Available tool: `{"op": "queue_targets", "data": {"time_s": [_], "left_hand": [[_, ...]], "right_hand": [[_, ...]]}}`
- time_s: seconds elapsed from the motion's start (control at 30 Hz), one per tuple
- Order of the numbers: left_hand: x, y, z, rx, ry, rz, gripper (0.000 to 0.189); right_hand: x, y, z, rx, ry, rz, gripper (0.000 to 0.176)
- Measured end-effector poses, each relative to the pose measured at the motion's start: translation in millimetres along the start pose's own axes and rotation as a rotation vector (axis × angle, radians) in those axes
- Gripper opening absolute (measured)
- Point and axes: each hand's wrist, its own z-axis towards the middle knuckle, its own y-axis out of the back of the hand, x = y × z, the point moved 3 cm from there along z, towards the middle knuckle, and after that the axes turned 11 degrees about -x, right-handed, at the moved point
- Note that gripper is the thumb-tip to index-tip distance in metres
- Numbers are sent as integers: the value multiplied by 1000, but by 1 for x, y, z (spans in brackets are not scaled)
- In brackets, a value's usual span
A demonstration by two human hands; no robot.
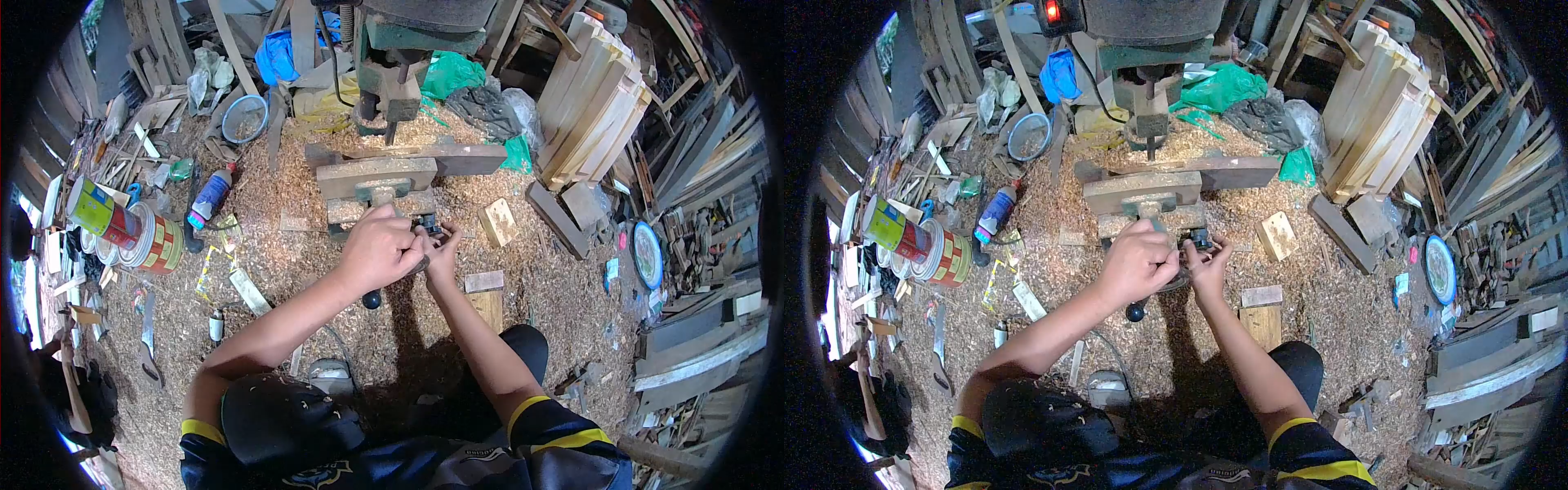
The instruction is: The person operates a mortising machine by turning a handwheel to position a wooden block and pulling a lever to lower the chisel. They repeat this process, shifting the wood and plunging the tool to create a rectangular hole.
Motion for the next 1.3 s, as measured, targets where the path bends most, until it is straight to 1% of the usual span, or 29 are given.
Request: {"op": "queue_targets", "data": {"time_s": [0.03, 0.07, 0.1, 0.13, 0.17, 0.23, 0.27, 0.33, 0.37, 0.43, 0.47, 0.5, 0.53, 0.57, 0.63, 0.67, 0.7, 0.77, 0.8, 0.87, 0.9, 0.97, 1.0, 1.07, 1.1, 1.17, 1.2, 1.27, 1.3], "left_hand": [[0, 1, 0, -1, -1, 1, 26], [-1, 1, 1, 13, 10, -5, 27], [-1, 2, 1, 26, 22, -13, 27], [-2, 2, 1, 27, 23, -13, 27], [-2, 2, 1, 27, 19, -9, 27], [-2, 1, 1, 25, 16, -3, 28], [-1, 1, 1, 13, 11, -2, 28], [-1, 0, 0, 2, 6, -2, 28], [-1, 0, 0, 4, 0, -1, 29], [-1, 1, 1, 7, -7, 1, 29], [-2, 1, 1, -1, -6, -2, 29], [-3, 2, 1, -9, -4, -7, 29], [-2, 1, 2, -8, -3, -9, 29], [-2, 1, 2, -4, -16, -6, 29], [-1, 2, 2, -1, -27, -1, 29], [-1, 2, 2, -2, -31, -7, 28], [-2, 2, 2, -3, -35, -14, 27], [-2, 2, 3, -6, -52, -3, 26], [-2, 3, 2, -10, -68, 7, 25], [-2, 3, 2, -8, -61, -1, 24], [-3, 2, 2, -6, -56, -10, 24], [-2, 2, 2, -16, -69, -15, 24], [-2, 2, 2, -25, -83, -17, 24], [-3, 4, 2, -24, -86, -9, 24], [-4, 4, 3, -23, -89, -3, 24], [-5, 4, 3, -32, -100, -5, 25], [-5, 4, 3, -43, -110, -5, 25], [-3, 3, 2, -40, -107, -6, 25], [-3, 2, 2, -37, -105, -7, 25]], "right_hand": [[8, -1, -4, -38, -198, 76, 48], [-9, 4, 5, -38, -197, 77, 48], [-37, 6, 18, 82, -378, 219, 49], [-36, 3, 18, 202, -558, 359, 50], [-34, 0, 14, 202, -559, 359, 50], [-22, -2, 8, 71, -320, 135, 50], [-27, -1, 10, 72, -319, 135, 50], [-26, 2, 14, 94, 228, -148, 54], [-11, 0, 9, 94, 227, -147, 54], [1, -2, -1, -8, -322, 236, 48], [-14, 1, 8, -8, -322, 237, 48], [-39, 4, 19, 82, -442, 262, 45], [-41, 3, 20, 172, -562, 287, 42], [-42, 1, 17, 172, -563, 286, 42], [-34, -1, 13, 72, -137, 61, 37], [-40, 0, 18, 80, 123, -144, 37], [-45, 2, 18, 80, 124, -144, 37], [-35, 0, 11, 76, -51, 13, 39], [-44, 2, 17, 77, -52, 14, 39], [-62, 2, 26, 160, -593, 533, 40], [-68, 3, 27, 160, -593, 531, 40], [-17, -3, 13, 28, -364, 184, 38], [-24, -3, 14, 30, -364, 184, 38], [-19, -1, 14, -22, 233, -192, 37], [-24, 1, 14, -23, 233, -192, 37], [-21, 1, 6, -5, -297, 212, 43], [-24, 3, 10, -5, -297, 212, 43], [-32, -1, 13, 211, -682, 609, 51], [-35, -2, 13, 211, -682, 609, 51]]}}
